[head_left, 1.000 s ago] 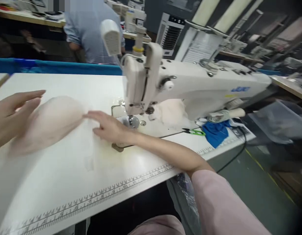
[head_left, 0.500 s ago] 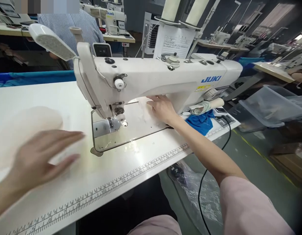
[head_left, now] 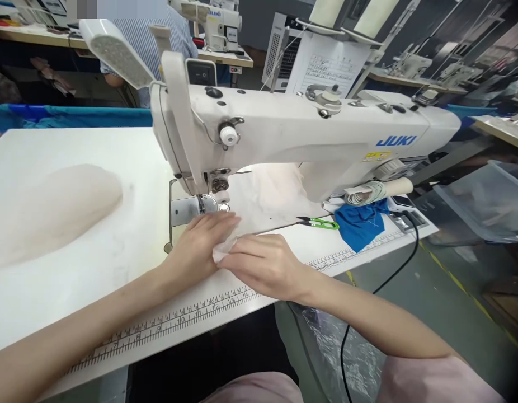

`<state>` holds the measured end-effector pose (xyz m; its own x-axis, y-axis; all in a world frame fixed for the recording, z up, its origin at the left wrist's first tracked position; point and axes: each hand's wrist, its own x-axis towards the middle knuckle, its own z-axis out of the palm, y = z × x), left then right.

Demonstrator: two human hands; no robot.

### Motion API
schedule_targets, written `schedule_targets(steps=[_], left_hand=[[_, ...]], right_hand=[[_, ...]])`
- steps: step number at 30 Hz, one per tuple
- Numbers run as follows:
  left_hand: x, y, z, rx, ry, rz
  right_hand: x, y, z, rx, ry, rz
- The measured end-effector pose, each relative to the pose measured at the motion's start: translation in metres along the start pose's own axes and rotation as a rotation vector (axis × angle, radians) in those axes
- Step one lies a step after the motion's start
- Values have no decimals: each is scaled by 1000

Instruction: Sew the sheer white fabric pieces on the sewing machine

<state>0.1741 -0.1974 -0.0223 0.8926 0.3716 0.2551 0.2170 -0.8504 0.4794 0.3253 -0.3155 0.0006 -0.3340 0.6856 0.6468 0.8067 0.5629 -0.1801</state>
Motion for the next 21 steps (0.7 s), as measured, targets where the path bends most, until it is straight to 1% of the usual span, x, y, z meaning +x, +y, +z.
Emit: schedule_targets(steps=[1,3,5,7,8,9,10,11,12,13,14,16,17,19,21], left_hand=[[-3,1,-4,-43,2,-15],[-10,4,-15,-216,-39,-118],[-20,7,-31,-499,-152,-280],[-30,5,-48,-763,-321,-394],[-34,2,-56,-830,-417,-419],[-38,-3,-63,-843,-515,-424],[-41,-8,-69,-811,-597,-422],[-44,-14,-74,-748,-642,-418],[-46,-19,-77,-669,-632,-422],[-47,-23,-78,-599,-571,-431],[-47,-26,-77,-560,-480,-438],[-45,-29,-72,-606,-304,-432],[-43,-29,-68,-674,-244,-417],[-39,-28,-60,-802,-181,-386],[-36,-29,-55,-822,-139,-389]], right_hand=[[1,-4,0,82,-3,69],[5,-7,0,286,10,235],[11,-7,1,545,44,438],[17,-6,4,826,72,618],[20,-5,7,955,71,687],[23,-4,9,1069,56,744],[26,-2,12,1165,22,792],[29,1,15,1244,-35,834],[31,3,18,1306,-107,870],[34,5,21,1359,-191,897],[37,8,24,1406,-273,911],[42,12,30,1483,-383,921],[44,15,32,1509,-404,932],[48,23,36,1519,-408,956],[50,33,36,1476,-431,948]])
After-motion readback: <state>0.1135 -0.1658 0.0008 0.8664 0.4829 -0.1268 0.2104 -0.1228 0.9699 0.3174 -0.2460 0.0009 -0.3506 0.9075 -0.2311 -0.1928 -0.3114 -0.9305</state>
